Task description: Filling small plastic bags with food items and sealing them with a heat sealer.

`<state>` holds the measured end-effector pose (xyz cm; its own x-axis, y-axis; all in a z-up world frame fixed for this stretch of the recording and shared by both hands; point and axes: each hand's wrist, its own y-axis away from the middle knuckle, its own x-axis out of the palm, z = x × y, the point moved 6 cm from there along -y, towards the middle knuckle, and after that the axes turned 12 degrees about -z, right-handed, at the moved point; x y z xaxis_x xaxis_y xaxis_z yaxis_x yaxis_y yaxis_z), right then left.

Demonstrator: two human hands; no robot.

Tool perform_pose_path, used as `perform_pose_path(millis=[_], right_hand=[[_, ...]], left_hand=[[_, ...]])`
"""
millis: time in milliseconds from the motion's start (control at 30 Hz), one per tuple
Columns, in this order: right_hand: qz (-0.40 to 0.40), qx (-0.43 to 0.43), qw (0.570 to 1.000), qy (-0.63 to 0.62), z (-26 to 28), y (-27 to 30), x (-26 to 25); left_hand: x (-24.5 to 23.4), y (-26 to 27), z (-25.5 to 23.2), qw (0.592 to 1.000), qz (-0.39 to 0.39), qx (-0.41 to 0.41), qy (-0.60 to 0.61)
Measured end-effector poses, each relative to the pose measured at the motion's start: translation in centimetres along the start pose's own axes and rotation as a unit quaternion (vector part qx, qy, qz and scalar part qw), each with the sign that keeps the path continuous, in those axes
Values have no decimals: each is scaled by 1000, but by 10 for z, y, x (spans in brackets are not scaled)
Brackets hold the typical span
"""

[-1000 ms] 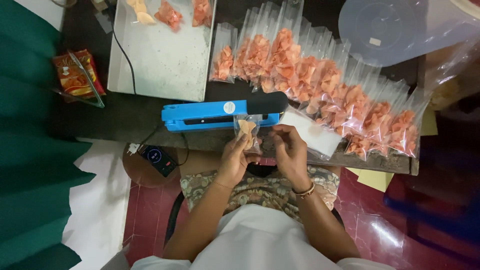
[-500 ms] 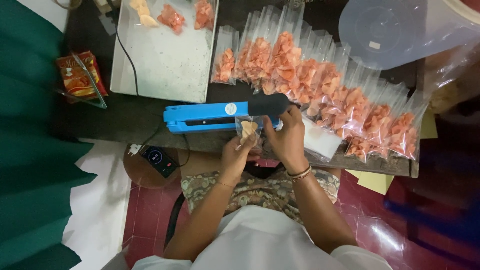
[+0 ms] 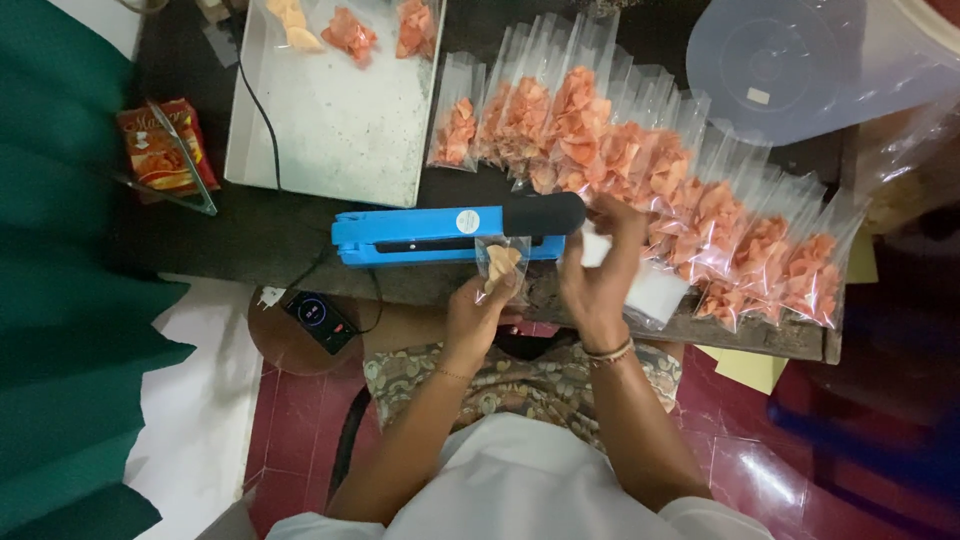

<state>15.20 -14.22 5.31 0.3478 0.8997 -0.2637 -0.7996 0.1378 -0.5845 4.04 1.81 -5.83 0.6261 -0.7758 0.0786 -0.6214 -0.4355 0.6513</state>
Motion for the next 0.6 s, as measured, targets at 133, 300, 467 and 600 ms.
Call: perform_pose_path(millis=[133,300,467,600], right_hand=[[8,-134,991,-4,26,-3,-18],[103,-120,985,72,-18,18,-4],[121,-100,986,49,-39,39,0],[116,-97,988,40,-45,39,2]], left_hand=[[1,10,-12,1000,-7,7,12],[-2,-7,13,999,-3,-8,33],[-1,-4,15,999,-8,-16,36],[7,3,-6,999,7,-25,35]])
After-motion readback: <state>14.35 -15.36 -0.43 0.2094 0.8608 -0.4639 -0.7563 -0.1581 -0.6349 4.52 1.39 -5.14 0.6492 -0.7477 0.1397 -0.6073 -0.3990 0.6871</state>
